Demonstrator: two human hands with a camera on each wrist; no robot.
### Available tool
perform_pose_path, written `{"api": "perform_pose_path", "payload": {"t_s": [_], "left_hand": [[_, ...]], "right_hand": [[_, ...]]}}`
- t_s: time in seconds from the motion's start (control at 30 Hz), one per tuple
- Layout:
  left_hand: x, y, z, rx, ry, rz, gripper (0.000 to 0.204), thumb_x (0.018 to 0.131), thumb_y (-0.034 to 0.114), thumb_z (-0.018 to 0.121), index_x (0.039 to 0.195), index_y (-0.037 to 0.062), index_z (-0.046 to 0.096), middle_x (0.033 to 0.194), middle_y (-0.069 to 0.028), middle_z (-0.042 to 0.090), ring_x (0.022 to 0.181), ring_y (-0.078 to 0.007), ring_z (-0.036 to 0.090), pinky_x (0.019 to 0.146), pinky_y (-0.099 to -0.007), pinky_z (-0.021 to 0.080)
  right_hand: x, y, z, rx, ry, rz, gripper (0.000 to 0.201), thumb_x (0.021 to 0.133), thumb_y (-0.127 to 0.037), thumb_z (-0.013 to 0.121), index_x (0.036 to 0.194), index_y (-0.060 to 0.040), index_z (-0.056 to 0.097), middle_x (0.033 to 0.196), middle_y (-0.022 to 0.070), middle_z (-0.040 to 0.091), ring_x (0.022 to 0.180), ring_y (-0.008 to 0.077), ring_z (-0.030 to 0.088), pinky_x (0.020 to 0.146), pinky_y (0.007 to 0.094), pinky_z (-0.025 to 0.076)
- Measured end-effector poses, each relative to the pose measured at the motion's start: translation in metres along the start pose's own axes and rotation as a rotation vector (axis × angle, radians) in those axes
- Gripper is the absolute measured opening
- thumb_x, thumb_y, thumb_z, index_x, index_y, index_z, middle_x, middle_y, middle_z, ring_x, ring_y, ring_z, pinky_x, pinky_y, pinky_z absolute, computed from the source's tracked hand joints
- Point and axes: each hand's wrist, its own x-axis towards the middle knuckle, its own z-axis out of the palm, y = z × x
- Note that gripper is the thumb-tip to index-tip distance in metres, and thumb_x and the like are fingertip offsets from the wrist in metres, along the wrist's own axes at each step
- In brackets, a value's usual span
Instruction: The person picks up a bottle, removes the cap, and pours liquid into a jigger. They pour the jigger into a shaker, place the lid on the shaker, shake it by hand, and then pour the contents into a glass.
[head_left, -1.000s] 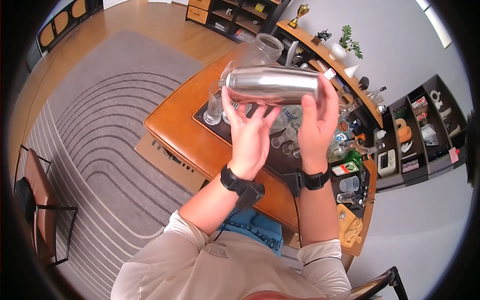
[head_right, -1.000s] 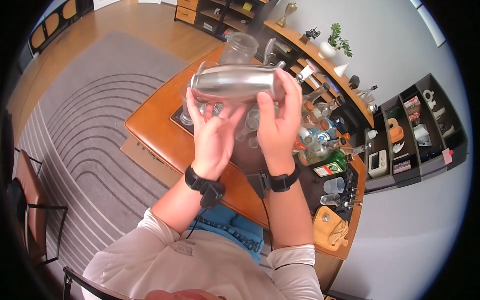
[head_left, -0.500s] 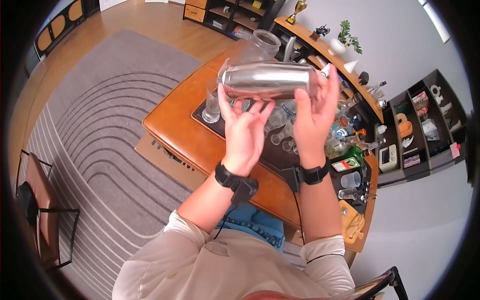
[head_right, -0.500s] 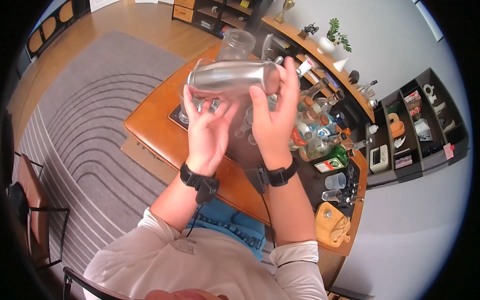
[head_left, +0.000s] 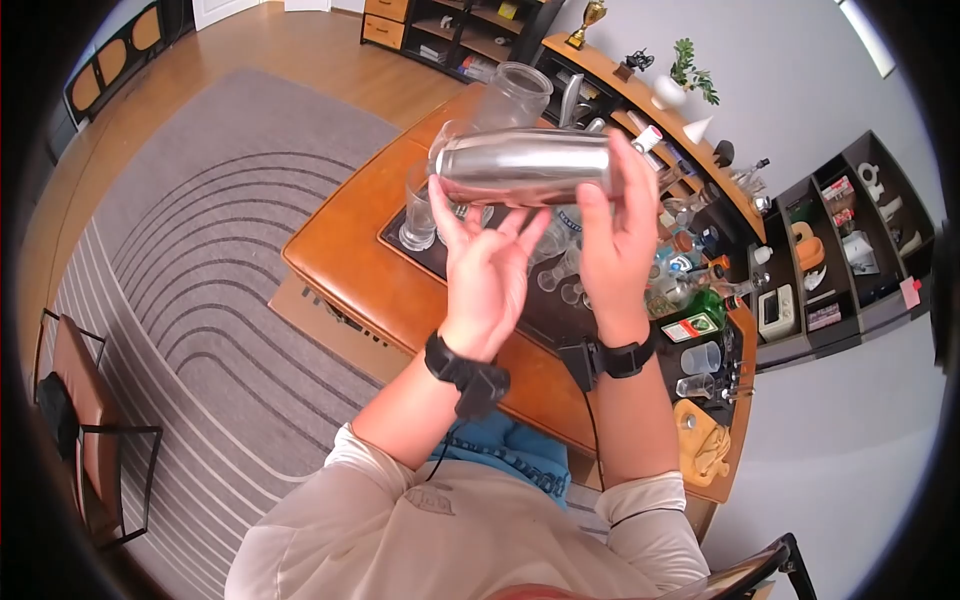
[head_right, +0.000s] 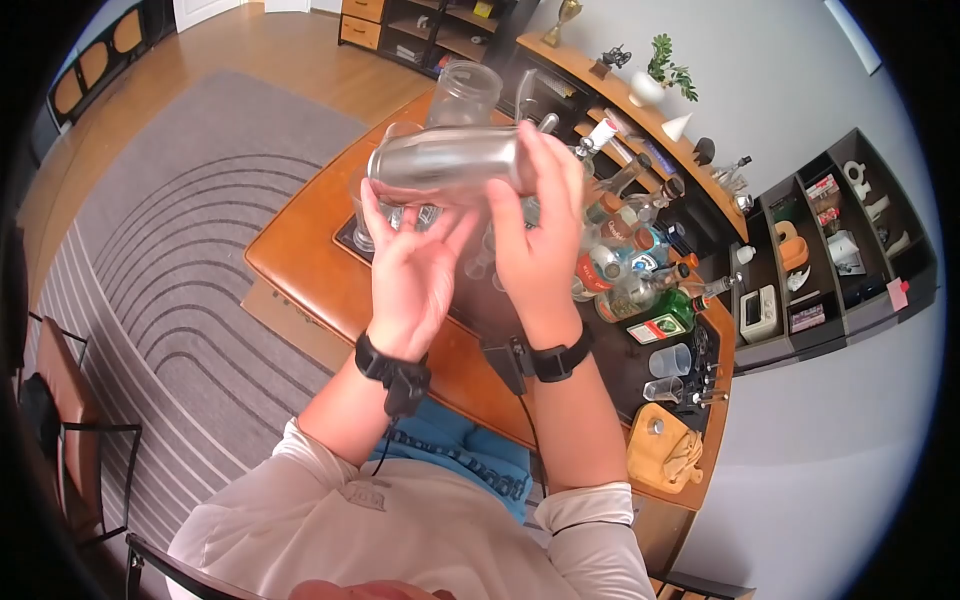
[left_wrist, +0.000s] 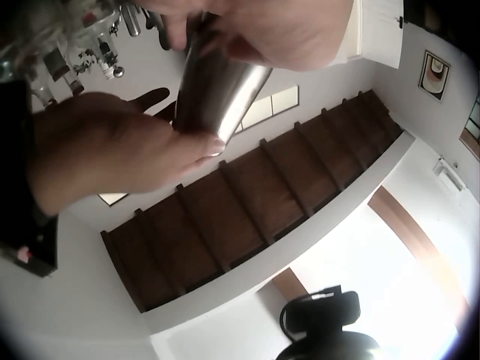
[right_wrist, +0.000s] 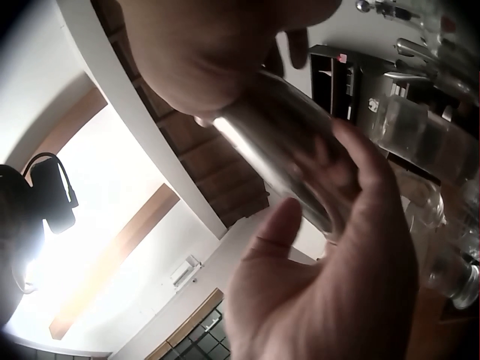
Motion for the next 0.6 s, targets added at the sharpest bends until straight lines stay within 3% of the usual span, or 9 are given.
{"api": "perform_pose_path", "payload": {"t_s": [0.1,0.13,0.23,0.3,0.4,0.5,0.53,0.57,0.6], "left_hand": [[0.007,0.002,-0.012,-0.038,-0.017,-0.067,0.111,0.092,-0.011,0.051,0.174,0.0351,-0.007,0.17,-0.0172,0.015,0.154,-0.0516,0.038,0.124,-0.066,0.039],[0.011,0.002,-0.013,-0.038,-0.03,-0.072,0.111,0.092,-0.011,0.051,0.174,0.0351,-0.007,0.17,-0.0172,0.015,0.154,-0.0516,0.038,0.124,-0.066,0.039],[0.005,0.0,-0.017,0.082,0.039,-0.009,0.108,0.094,-0.004,0.056,0.174,0.033,-0.007,0.169,-0.0163,0.019,0.151,-0.0484,0.044,0.123,-0.0641,0.041],[0.002,-0.002,-0.014,0.092,-0.028,-0.05,0.107,0.095,-0.003,0.057,0.175,0.0318,-0.004,0.169,-0.0153,0.02,0.147,-0.0441,0.048,0.121,-0.0634,0.043],[-0.013,-0.008,0.001,0.305,-0.112,-0.023,0.096,0.1,0.002,0.055,0.175,0.0318,0.005,0.166,-0.0129,0.028,0.147,-0.0435,0.048,0.12,-0.066,0.043],[-0.018,-0.027,-0.008,0.507,-0.228,-0.024,0.086,0.107,0.005,0.056,0.176,0.0279,0.009,0.163,-0.006,0.032,0.143,-0.0318,0.052,0.115,-0.0597,0.048],[-0.024,-0.035,-0.005,0.618,-0.241,-0.042,0.084,0.106,0.004,0.061,0.175,0.0218,0.016,0.162,-0.0072,0.032,0.14,-0.0274,0.053,0.114,-0.0503,0.051],[-0.028,-0.044,-0.009,0.618,-0.266,-0.091,0.084,0.106,0.004,0.061,0.175,0.0218,0.016,0.162,-0.0072,0.032,0.14,-0.0274,0.053,0.114,-0.0503,0.051],[-0.034,-0.055,-0.016,0.911,-0.376,-0.046,0.084,0.104,0.004,0.066,0.174,0.0181,0.021,0.165,-0.0105,0.027,0.136,-0.0258,0.054,0.113,-0.0452,0.052]], "right_hand": [[-0.005,-0.002,0.011,0.242,0.165,0.109,0.056,0.099,-0.006,0.071,0.154,-0.0026,0.059,0.146,0.0174,0.057,0.134,0.0305,0.058,0.113,0.0407,0.047],[-0.005,0.001,0.003,0.055,0.106,0.008,0.057,0.098,-0.007,0.073,0.153,-0.0027,0.06,0.146,0.0174,0.057,0.134,0.0308,0.058,0.113,0.0406,0.047],[-0.005,-0.004,-0.007,0.023,-0.09,0.08,0.057,0.096,-0.009,0.076,0.151,-0.0025,0.061,0.147,0.0184,0.057,0.134,0.0306,0.059,0.112,0.0396,0.047],[-0.014,0.002,-0.02,-0.082,-0.053,0.032,0.066,0.095,-0.005,0.078,0.157,-0.0012,0.054,0.149,0.0174,0.056,0.139,0.0283,0.057,0.117,0.039,0.045],[-0.044,-0.001,-0.049,0.529,0.177,0.405,0.091,0.092,0.005,0.08,0.169,-0.0001,0.031,0.15,0.0122,0.053,0.149,0.0254,0.048,0.129,0.0402,0.033],[-0.108,0.02,-0.087,0.529,0.097,0.446,0.094,0.089,0.005,0.082,0.169,-0.0005,0.031,0.15,0.0108,0.05,0.151,0.0253,0.046,0.129,0.041,0.032],[-0.132,0.025,-0.098,0.478,0.046,0.485,0.099,0.087,0.004,0.085,0.169,-0.0017,0.031,0.15,0.0098,0.048,0.15,0.0252,0.046,0.128,0.0408,0.032],[-0.158,0.032,-0.105,0.397,0.042,0.524,0.099,0.086,0.002,0.086,0.169,-0.0031,0.033,0.151,0.0105,0.047,0.147,0.0245,0.047,0.124,0.0393,0.037],[-0.178,0.029,-0.108,0.472,0.106,0.639,0.098,0.086,0.0,0.088,0.167,-0.0027,0.034,0.148,0.0104,0.05,0.145,0.0234,0.049,0.12,0.0383,0.041]]}}
